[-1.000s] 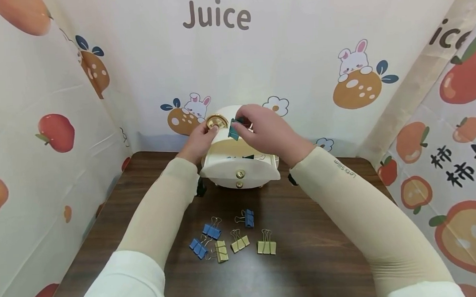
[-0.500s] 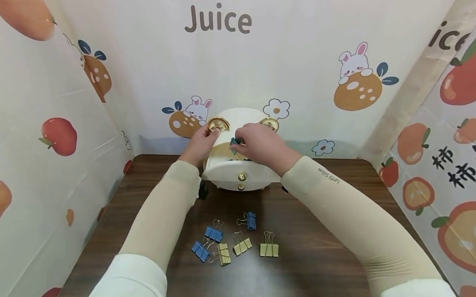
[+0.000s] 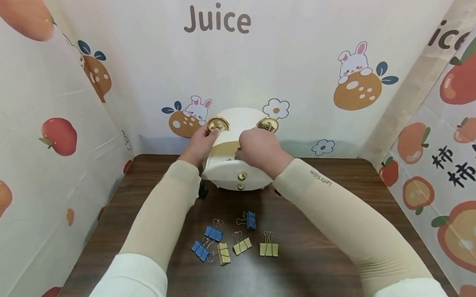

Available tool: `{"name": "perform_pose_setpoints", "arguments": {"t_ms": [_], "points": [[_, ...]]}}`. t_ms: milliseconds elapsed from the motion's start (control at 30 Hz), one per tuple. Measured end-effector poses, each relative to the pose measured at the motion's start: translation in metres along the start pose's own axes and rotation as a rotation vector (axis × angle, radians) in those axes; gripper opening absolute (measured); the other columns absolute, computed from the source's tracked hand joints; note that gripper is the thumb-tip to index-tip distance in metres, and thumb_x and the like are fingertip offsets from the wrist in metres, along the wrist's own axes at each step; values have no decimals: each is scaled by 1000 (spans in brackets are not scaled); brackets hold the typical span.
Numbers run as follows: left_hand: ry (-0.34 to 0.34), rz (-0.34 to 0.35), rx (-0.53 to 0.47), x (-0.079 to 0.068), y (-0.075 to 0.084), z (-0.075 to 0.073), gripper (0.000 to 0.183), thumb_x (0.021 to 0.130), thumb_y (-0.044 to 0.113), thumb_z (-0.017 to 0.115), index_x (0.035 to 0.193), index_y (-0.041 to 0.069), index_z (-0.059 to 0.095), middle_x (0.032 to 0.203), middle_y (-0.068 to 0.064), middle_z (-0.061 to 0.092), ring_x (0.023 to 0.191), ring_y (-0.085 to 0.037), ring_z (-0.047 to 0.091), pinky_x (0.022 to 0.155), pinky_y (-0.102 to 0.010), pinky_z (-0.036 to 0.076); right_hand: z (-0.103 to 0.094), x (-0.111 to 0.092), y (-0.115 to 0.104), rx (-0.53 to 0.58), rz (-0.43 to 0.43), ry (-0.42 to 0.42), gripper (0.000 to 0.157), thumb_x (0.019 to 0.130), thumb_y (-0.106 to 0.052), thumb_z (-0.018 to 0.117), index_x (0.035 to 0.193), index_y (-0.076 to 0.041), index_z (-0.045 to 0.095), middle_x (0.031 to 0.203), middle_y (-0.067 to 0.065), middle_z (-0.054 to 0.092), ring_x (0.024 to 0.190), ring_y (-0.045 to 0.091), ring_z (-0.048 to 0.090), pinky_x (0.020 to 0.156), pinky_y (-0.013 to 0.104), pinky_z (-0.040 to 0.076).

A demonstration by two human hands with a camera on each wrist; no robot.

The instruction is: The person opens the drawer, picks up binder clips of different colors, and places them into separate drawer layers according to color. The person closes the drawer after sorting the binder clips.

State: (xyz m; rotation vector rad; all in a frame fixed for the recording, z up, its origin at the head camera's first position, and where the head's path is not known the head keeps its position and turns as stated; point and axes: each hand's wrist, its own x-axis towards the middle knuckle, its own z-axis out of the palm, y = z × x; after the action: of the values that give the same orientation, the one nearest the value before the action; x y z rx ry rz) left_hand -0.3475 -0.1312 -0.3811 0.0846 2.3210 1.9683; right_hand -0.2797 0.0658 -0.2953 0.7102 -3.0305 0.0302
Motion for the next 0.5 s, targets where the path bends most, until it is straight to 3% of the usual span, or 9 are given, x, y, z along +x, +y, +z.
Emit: {"name": "perform_pose_setpoints", "arguments": {"t_ms": [233, 500], "points": [[7, -3, 23, -1, 0, 0, 51, 109, 40, 51, 157, 25, 44, 149, -2, 51, 131, -23, 48, 111, -44, 37, 3, -2, 8, 79, 16, 14, 46, 101, -35, 60, 60, -16, 51, 52, -5, 42, 54, 16, 47, 52, 34, 39], [12, -22, 22, -1, 0, 0, 52, 108, 43, 51, 157, 27, 43, 148, -1, 52, 128, -22, 49, 110, -44, 38, 1, -12, 16, 174, 18, 145, 25, 101, -35, 61, 95, -14, 72, 81, -1, 67, 71, 18, 60, 64, 37, 49]]}}
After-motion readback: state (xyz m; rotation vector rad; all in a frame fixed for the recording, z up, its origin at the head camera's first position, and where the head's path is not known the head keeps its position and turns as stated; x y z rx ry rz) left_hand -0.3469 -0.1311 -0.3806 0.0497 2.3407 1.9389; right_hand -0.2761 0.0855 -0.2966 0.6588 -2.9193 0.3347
